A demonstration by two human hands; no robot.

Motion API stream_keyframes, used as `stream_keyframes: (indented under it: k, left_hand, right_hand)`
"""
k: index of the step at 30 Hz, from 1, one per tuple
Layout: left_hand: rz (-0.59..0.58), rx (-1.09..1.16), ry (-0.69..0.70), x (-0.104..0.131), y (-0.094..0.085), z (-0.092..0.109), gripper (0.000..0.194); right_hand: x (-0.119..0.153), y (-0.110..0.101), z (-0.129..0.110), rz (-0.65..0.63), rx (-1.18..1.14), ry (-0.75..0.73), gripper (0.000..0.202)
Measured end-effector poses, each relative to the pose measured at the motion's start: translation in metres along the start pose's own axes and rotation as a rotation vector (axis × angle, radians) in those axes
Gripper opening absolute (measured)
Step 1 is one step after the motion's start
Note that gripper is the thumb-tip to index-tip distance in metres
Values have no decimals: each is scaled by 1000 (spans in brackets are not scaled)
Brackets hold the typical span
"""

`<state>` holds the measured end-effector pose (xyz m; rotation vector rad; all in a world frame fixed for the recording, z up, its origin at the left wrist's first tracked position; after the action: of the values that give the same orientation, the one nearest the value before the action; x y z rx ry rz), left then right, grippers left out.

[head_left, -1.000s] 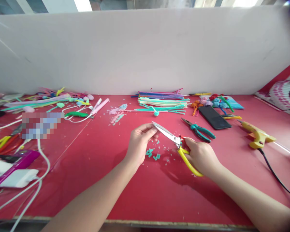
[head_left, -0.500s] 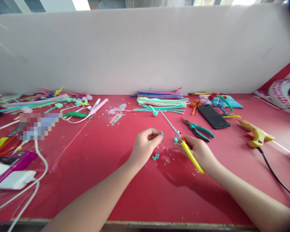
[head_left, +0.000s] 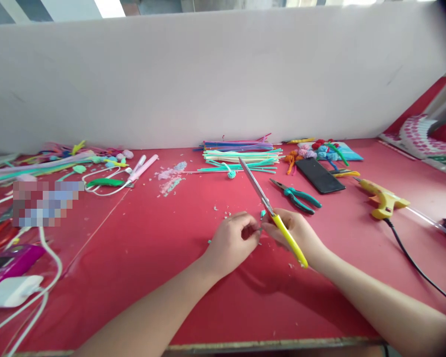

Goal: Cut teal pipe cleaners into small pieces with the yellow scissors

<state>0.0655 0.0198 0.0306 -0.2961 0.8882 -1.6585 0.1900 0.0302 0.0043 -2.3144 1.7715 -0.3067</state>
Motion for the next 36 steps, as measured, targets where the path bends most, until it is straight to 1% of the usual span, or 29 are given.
stream_keyframes:
  k: [3, 6, 8, 10, 12, 14, 17, 20, 23, 26, 27, 28, 31, 33, 36]
  left_hand:
    - [6, 2, 13, 0, -2, 0, 7]
    - [49, 2, 12, -3, -11, -5, 8]
    - [79, -3, 0, -5, -19, -11, 10]
    - [108, -9, -23, -9, -26, -19, 13]
    - [132, -31, -45, -11, -31, -26, 19]
    - [150, -63, -61, -13, -34, -31, 24]
    - [159, -88, -86, -15, -36, -37, 28]
    - [171, -103, -103, -15, -36, -43, 28]
    - [166, -139, -103, -16, -35, -48, 23]
    - [148, -156, -127, -17, -35, -51, 6]
    - [120, -160, -117, -17, -34, -49, 6]
    - [68, -168, -88, -17, -32, -46, 8]
    - [-181, -228, 70, -11, -22, -30, 9]
    - [-303, -295, 142, -5, -17, -23, 11]
    - [-370, -393, 178, 0, -13, -20, 14]
  right_hand:
    - [-2, -6, 2, 43, 51, -20, 18]
    - [-7, -24, 3, 145, 136, -24, 21]
    - [-13, -38, 4, 216, 300, -9, 20]
    - [-18, -47, 4, 244, 498, -26, 22]
    - [-23, -48, 7, 210, 643, -16, 21]
    - [-26, -45, 11, 166, 731, 4, 20]
    - [-27, -43, 14, 142, 800, 19, 20]
    - [-27, -42, 15, 130, 816, 37, 20]
    - [-27, -43, 15, 138, 818, 54, 19]
    - [-26, -45, 13, 184, 804, 53, 18]
    - [-25, -45, 12, 202, 792, 43, 18]
    - [-25, -46, 10, 220, 777, 27, 17]
    - [-22, -46, 6, 256, 742, -26, 18]
    - [-20, -46, 6, 269, 734, -50, 20]
    - [-18, -44, 6, 270, 731, -61, 21]
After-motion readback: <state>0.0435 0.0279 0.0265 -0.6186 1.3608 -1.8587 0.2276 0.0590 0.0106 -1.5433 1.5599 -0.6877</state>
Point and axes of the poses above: each hand's wrist, its own x-axis away from the middle knuckle, its own y-axis out of the palm, z = x × y, the point moved 6 cm from there along -x, towards the middle knuckle, and after that the axes turned 9 degrees about -x, right-handed, at the moved point
